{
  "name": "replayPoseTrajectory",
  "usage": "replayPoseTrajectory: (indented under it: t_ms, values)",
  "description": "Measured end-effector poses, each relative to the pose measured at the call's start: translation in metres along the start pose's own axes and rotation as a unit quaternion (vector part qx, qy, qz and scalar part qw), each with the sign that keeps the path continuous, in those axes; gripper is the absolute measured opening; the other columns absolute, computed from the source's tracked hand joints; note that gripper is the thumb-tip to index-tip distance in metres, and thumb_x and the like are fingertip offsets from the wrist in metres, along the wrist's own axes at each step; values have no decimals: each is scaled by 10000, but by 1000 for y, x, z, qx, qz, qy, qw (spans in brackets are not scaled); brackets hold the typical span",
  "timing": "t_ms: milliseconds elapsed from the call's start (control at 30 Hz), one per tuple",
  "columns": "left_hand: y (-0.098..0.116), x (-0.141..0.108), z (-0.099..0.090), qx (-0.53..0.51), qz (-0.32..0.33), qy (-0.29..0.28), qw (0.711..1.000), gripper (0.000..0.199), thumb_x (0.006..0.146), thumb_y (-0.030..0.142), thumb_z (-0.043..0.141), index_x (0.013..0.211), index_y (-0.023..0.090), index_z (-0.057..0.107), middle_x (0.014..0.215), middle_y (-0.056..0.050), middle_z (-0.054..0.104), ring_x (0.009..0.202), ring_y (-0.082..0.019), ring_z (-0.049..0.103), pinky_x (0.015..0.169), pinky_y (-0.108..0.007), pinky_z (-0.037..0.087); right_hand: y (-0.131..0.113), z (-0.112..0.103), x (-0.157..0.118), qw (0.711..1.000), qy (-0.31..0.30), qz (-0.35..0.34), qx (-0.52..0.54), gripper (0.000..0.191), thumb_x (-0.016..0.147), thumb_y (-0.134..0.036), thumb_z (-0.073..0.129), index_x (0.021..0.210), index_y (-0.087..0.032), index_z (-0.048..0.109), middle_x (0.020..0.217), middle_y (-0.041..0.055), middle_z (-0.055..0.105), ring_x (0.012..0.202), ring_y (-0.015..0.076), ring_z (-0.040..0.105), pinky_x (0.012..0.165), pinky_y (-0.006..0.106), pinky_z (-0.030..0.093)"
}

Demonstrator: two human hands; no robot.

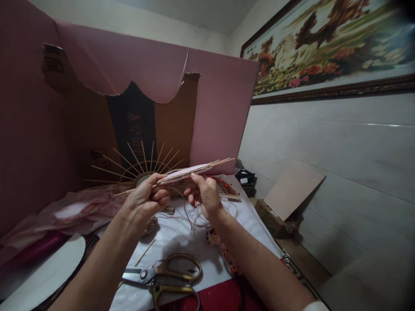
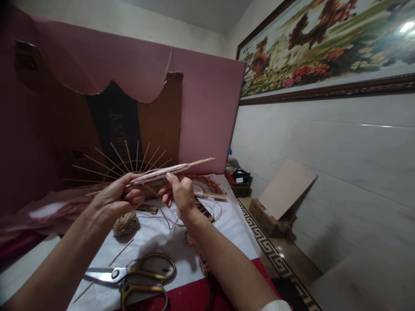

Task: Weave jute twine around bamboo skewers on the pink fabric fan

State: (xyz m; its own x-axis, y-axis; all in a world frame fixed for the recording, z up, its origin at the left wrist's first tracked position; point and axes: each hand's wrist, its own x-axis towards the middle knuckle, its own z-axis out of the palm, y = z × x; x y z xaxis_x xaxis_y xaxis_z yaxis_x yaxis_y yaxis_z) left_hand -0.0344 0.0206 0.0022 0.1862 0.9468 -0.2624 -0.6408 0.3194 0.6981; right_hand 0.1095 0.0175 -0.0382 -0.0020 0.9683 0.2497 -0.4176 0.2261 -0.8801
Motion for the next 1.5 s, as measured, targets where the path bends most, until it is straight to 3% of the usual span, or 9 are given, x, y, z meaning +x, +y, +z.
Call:
replayPoseTrajectory:
  t_ms: [433, 933, 1100, 1200, 1300, 1400, 1500]
  values:
    - [-1, -5, 5, -11, -27, -1, 1000, 333, 814, 45, 443, 552, 201, 310, 373, 107, 223, 218, -52, 246, 259, -178, 184, -2, 1, -1, 999, 16, -22, -26, 289, 757, -447, 596, 731, -161, 562, 462, -23, 608, 269, 72, 463, 234, 146, 272]
    - [2, -3, 3, -6, -12, -2, 1000, 310, 829, 31, 433, 570, 187, 360, 382, 99, 237, 227, -47, 240, 263, -175, 169, -12, -6, 4, 997, 66, -24, -43, 373, 749, -529, 627, 663, -177, 539, 427, -24, 588, 240, 67, 431, 213, 152, 209]
    - [5, -4, 0, -1, -11, -13, 1000, 306, 825, 23, 430, 574, 184, 362, 392, 98, 256, 233, -43, 239, 276, -178, 167, -15, -9, 2, 985, 101, -75, -118, 427, 761, -589, 604, 637, -190, 521, 401, -42, 543, 241, 63, 406, 233, 162, 204]
    - [6, -5, -1, -1, -8, -14, 1000, 304, 823, 18, 425, 575, 182, 360, 402, 94, 281, 239, -40, 244, 282, -176, 162, -20, -11, -1, 958, 152, -181, -161, 390, 795, -528, 606, 621, -196, 497, 395, -70, 482, 280, 44, 375, 297, 158, 250]
    - [6, -5, -1, -2, -3, -12, 1000, 301, 825, 15, 419, 580, 181, 365, 400, 95, 280, 238, -39, 244, 287, -175, 157, -26, -15, -2, 931, 179, -261, -183, 206, 838, -414, 589, 797, -217, 540, 451, -84, 499, 355, 62, 416, 374, 162, 324]
    - [6, -5, -1, -1, -9, -16, 1000, 318, 835, 17, 410, 573, 184, 344, 399, 94, 274, 239, -37, 250, 288, -174, 153, -30, -21, -1, 922, 167, -263, -229, 150, 853, -366, 565, 912, -229, 583, 499, -72, 528, 401, 79, 441, 406, 172, 339]
    - [7, -5, -1, 2, -14, -22, 1000, 330, 847, 26, 404, 570, 188, 328, 396, 93, 273, 238, -37, 260, 287, -173, 153, -31, -25, 2, 914, 151, -264, -268, 157, 855, -375, 559, 847, -229, 617, 541, -52, 533, 447, 87, 451, 427, 179, 331]
